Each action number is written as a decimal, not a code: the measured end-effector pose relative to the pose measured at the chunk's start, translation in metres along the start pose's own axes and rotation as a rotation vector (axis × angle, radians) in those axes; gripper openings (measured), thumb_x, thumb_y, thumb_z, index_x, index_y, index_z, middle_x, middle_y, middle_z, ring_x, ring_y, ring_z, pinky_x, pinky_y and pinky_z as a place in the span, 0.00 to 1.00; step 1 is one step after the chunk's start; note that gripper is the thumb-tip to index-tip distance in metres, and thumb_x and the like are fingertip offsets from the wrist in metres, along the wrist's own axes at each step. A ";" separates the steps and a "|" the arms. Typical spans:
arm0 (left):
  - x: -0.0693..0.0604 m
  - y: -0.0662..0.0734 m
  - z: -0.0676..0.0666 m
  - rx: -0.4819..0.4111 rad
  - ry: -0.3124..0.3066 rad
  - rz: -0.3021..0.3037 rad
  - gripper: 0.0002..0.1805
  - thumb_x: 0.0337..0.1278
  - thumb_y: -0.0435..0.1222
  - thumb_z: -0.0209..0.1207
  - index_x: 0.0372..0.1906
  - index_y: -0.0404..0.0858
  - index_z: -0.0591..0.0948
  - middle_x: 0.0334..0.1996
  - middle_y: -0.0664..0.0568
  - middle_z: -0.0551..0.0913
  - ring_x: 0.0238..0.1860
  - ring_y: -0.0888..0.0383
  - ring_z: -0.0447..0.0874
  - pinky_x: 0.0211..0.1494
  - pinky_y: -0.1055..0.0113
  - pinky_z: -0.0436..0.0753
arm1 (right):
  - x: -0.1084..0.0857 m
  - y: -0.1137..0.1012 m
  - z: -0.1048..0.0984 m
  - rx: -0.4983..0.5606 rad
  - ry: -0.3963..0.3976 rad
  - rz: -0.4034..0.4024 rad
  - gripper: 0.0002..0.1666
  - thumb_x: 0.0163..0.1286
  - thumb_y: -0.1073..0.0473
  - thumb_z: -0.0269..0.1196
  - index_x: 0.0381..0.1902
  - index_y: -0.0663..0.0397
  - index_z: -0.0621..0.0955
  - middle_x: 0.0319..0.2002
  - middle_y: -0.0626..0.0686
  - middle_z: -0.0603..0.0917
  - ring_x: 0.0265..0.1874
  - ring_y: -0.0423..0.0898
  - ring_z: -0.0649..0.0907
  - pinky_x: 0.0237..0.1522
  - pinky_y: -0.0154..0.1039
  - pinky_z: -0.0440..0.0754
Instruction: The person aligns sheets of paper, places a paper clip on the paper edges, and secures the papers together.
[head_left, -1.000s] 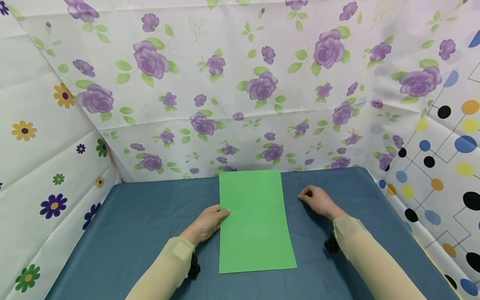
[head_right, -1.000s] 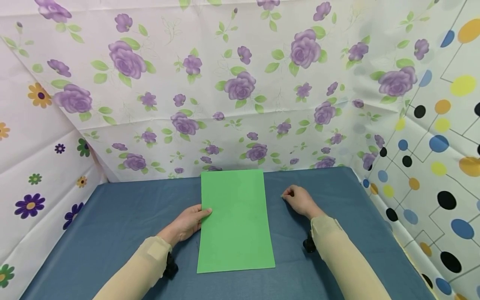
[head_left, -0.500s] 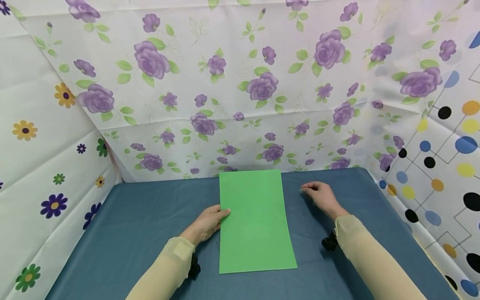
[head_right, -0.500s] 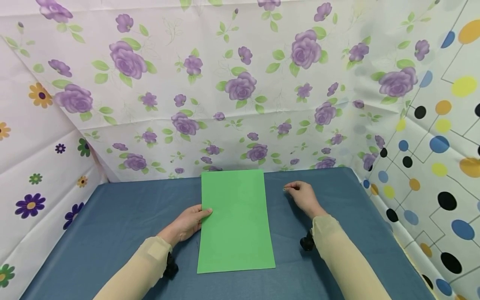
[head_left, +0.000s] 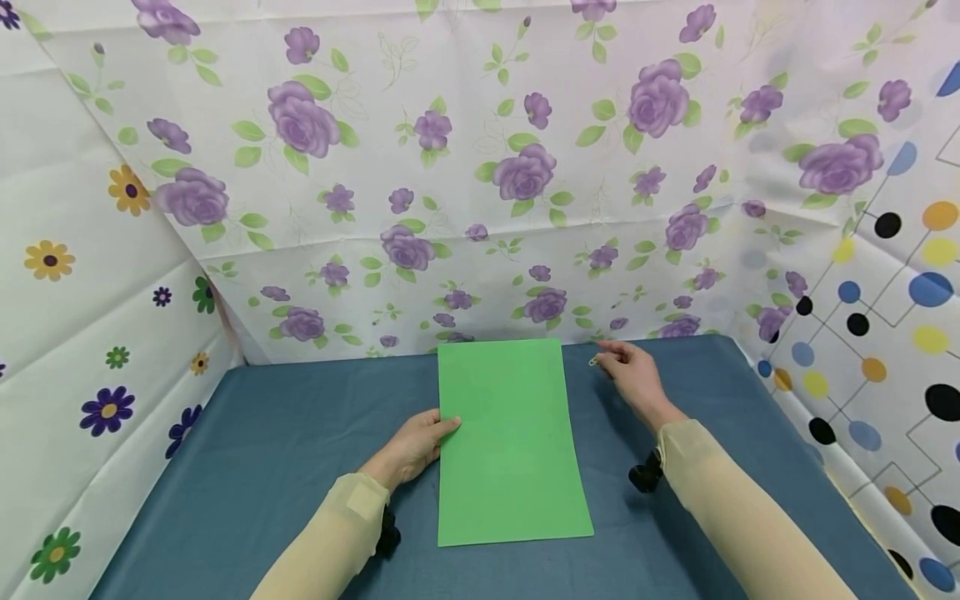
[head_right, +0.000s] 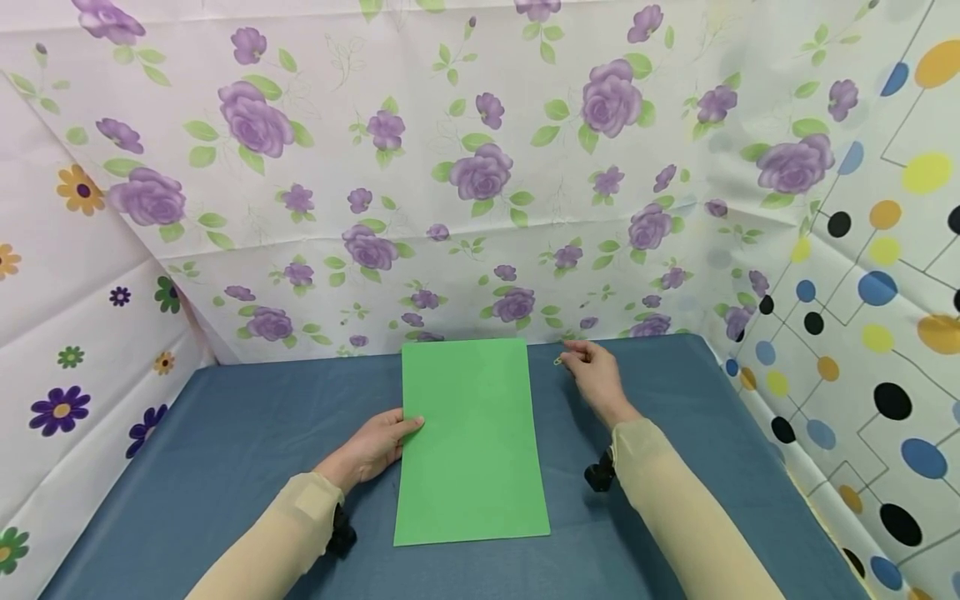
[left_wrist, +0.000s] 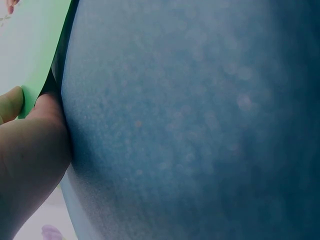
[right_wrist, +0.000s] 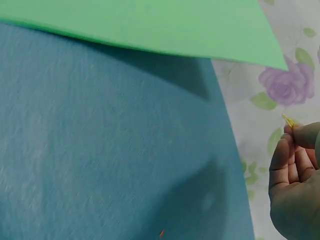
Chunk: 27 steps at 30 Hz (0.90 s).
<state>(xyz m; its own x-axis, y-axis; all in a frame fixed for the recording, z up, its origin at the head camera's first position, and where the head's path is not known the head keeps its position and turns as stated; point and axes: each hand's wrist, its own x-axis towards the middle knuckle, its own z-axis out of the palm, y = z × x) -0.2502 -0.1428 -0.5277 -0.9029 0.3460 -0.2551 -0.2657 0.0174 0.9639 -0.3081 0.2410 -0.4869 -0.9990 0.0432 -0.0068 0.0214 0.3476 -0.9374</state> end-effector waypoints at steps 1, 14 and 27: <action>0.000 0.000 0.000 -0.002 0.001 -0.001 0.21 0.81 0.37 0.52 0.67 0.28 0.73 0.52 0.43 0.85 0.47 0.53 0.88 0.51 0.60 0.87 | 0.001 -0.003 0.001 0.017 0.010 -0.002 0.23 0.81 0.53 0.58 0.67 0.56 0.78 0.51 0.66 0.81 0.48 0.64 0.78 0.47 0.49 0.80; -0.003 0.005 0.000 0.017 -0.004 -0.005 0.22 0.81 0.38 0.52 0.67 0.28 0.73 0.53 0.42 0.85 0.47 0.54 0.88 0.51 0.60 0.87 | 0.012 -0.043 0.010 0.086 -0.004 -0.051 0.21 0.77 0.49 0.64 0.59 0.56 0.83 0.55 0.57 0.83 0.49 0.47 0.83 0.53 0.42 0.84; -0.005 0.009 0.007 -0.003 -0.005 -0.031 0.22 0.80 0.37 0.52 0.67 0.28 0.73 0.54 0.41 0.84 0.49 0.52 0.87 0.52 0.58 0.87 | 0.015 -0.072 0.030 0.069 -0.065 -0.098 0.20 0.78 0.52 0.63 0.60 0.57 0.83 0.57 0.55 0.82 0.57 0.57 0.81 0.60 0.52 0.80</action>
<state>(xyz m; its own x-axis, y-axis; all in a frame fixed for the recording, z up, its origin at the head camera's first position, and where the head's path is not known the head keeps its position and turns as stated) -0.2459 -0.1376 -0.5175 -0.8925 0.3504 -0.2842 -0.2941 0.0257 0.9554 -0.3262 0.1887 -0.4295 -0.9966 -0.0497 0.0651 -0.0766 0.2822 -0.9563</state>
